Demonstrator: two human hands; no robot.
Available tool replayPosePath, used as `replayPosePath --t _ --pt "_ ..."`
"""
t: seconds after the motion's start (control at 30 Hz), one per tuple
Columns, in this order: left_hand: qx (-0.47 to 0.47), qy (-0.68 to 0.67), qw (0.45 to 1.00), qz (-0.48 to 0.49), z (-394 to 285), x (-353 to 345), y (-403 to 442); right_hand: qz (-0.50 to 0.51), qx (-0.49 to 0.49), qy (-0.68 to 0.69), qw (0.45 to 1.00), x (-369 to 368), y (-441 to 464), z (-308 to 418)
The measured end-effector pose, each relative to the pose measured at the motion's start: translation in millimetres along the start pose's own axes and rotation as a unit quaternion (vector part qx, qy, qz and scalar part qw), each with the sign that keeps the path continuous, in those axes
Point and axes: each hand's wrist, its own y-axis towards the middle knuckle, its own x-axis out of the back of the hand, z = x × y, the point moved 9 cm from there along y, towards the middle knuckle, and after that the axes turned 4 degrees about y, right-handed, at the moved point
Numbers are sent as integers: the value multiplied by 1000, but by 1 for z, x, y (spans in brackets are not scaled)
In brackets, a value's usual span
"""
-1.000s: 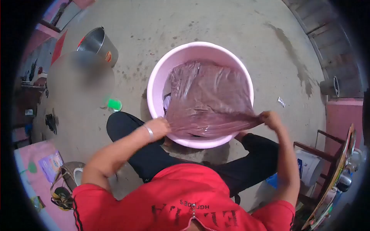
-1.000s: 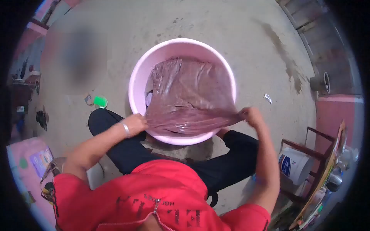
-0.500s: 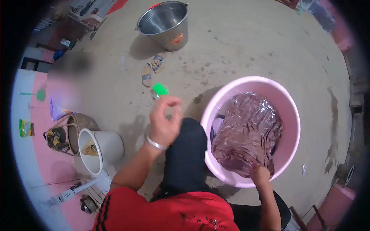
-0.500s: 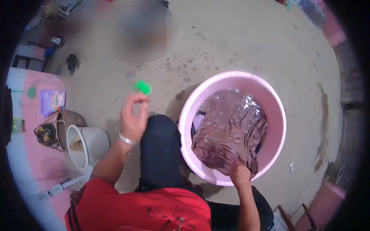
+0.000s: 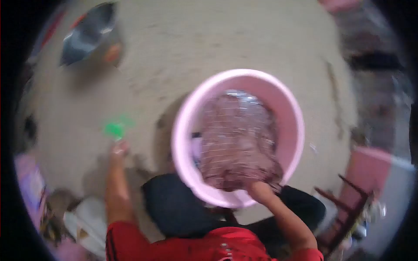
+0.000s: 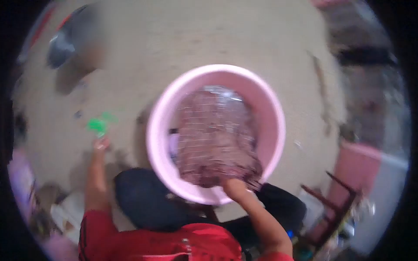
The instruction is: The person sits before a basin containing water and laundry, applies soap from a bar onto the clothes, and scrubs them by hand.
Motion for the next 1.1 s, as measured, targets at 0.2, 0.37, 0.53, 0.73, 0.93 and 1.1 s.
replayPosePath --t 0.2,0.37,0.53,0.73,0.93,1.1 --pt "117 25 945 -303 10 21 19 22 -11 6 1000 3 -5 23" --pt "102 110 942 -300 -10 -22 -21 -19 28 47 998 -9 5 39" --pt "123 133 954 -241 -60 -98 -62 -55 79 52 994 35 -6 67" --pt "-48 214 974 -56 -177 -211 -73 -149 160 -4 976 103 -4 98" --pt "-300 508 776 224 -274 -413 -168 -382 365 -84 845 250 -85 230" --pt "-214 672 618 347 -252 -554 -300 -456 375 -178 787 262 -111 239"
